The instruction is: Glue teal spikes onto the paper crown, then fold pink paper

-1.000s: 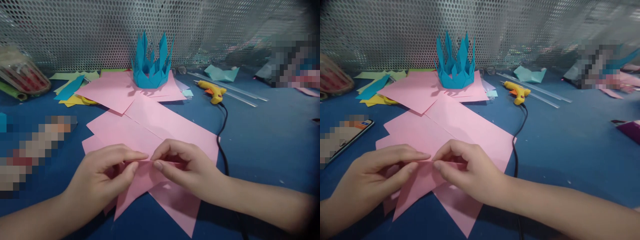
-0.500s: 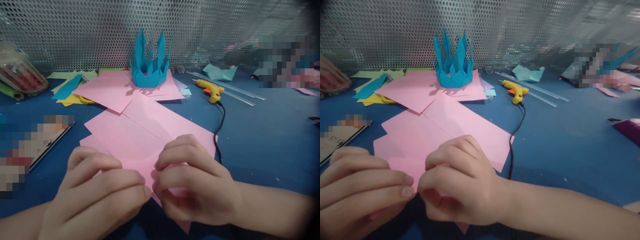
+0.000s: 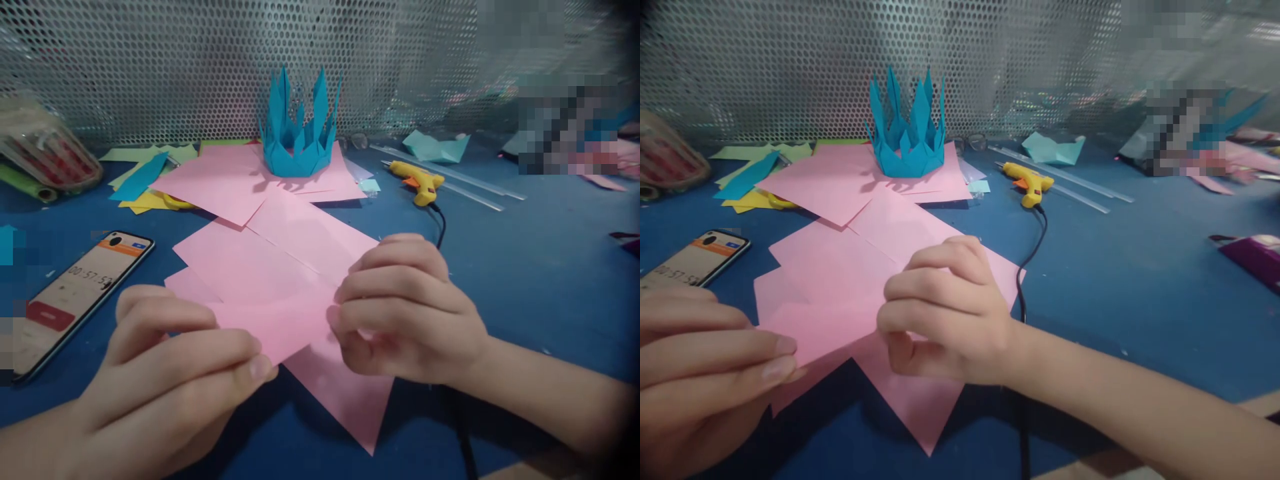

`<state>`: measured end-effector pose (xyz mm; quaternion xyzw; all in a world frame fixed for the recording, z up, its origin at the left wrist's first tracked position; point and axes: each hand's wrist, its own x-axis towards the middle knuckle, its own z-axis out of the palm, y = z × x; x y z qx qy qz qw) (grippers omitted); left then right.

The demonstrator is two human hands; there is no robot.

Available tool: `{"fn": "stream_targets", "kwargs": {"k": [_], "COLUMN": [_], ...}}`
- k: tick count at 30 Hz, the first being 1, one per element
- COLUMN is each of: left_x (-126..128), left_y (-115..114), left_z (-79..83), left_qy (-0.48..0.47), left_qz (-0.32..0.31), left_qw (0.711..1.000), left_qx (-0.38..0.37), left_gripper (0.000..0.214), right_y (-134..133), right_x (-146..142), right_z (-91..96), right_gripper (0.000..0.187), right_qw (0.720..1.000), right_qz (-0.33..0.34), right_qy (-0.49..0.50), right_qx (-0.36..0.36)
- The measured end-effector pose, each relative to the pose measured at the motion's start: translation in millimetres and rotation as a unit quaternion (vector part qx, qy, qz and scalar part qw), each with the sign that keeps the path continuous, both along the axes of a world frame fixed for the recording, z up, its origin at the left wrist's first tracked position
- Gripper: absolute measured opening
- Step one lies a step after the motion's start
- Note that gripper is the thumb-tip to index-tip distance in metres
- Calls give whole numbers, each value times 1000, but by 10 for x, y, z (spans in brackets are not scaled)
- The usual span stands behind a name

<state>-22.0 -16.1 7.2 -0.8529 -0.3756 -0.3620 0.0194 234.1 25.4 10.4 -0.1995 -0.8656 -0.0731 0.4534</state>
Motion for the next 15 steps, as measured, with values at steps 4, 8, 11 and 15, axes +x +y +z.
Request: {"fn": "stream_targets", "kwargs": {"k": [4, 8, 11, 15], "left_x": [-16, -103, -94, 9], "left_y": [49, 93, 94, 71], "left_z": [41, 71, 68, 26], "left_qy": [34, 80, 70, 51], "left_qz": [-23, -76, -57, -48], "left_qw": [994, 985, 988, 996], "left_qx": [103, 133, 126, 59], "left_gripper": [20, 17, 19, 21], "right_y": [125, 276, 340, 208], "right_x": [73, 213, 289, 191], "right_z": [-24, -33, -34, -29], "right_gripper": [19, 22, 21, 9], "right_qw": [998, 996, 994, 999], "right_qz": [-24, -53, -59, -4], "right_qy": [18, 30, 56, 18], "right_qx": [55, 70, 74, 40]}}
